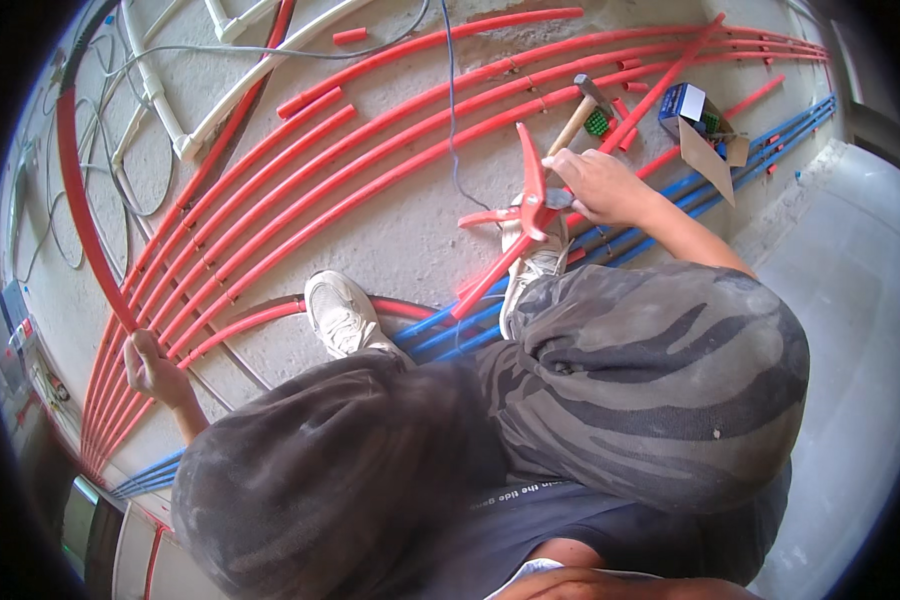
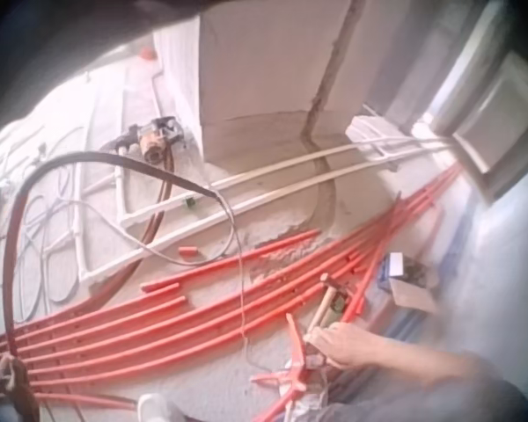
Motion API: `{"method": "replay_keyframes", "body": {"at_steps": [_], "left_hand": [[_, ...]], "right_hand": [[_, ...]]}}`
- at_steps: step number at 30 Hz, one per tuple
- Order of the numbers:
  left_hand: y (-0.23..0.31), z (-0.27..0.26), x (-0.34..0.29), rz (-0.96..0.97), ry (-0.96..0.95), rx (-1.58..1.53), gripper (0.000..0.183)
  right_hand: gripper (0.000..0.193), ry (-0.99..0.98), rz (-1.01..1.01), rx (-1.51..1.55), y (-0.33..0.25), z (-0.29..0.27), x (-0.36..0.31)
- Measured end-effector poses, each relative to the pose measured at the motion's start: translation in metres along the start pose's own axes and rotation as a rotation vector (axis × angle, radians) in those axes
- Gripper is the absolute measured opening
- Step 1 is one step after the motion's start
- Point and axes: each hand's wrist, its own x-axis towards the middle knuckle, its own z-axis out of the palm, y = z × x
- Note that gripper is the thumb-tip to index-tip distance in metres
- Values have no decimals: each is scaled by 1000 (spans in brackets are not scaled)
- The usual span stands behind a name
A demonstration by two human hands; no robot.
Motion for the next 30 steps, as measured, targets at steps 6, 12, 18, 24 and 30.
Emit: {"method": "replay_keyframes", "body": {"at_steps": [6, 12, 18, 24, 30], "left_hand": [[-14, 16, -15, -137, -29, -54, 46], [-24, 17, -28, -130, -27, -32, 44], [-31, 15, -39, -193, -50, 8, 45], [-49, -16, -72, -290, 53, 47, 45], [-64, -54, -100, -385, 201, 97, 45]], "right_hand": [[98, -61, -65, 27, -26, -23, 36], [104, 120, -63, -80, -45, -11, 101], [48, 179, 60, -99, -32, 10, 147], [19, 396, -108, -134, -12, 39, 136], [34, 674, 63, -74, 41, 17, 51]]}}
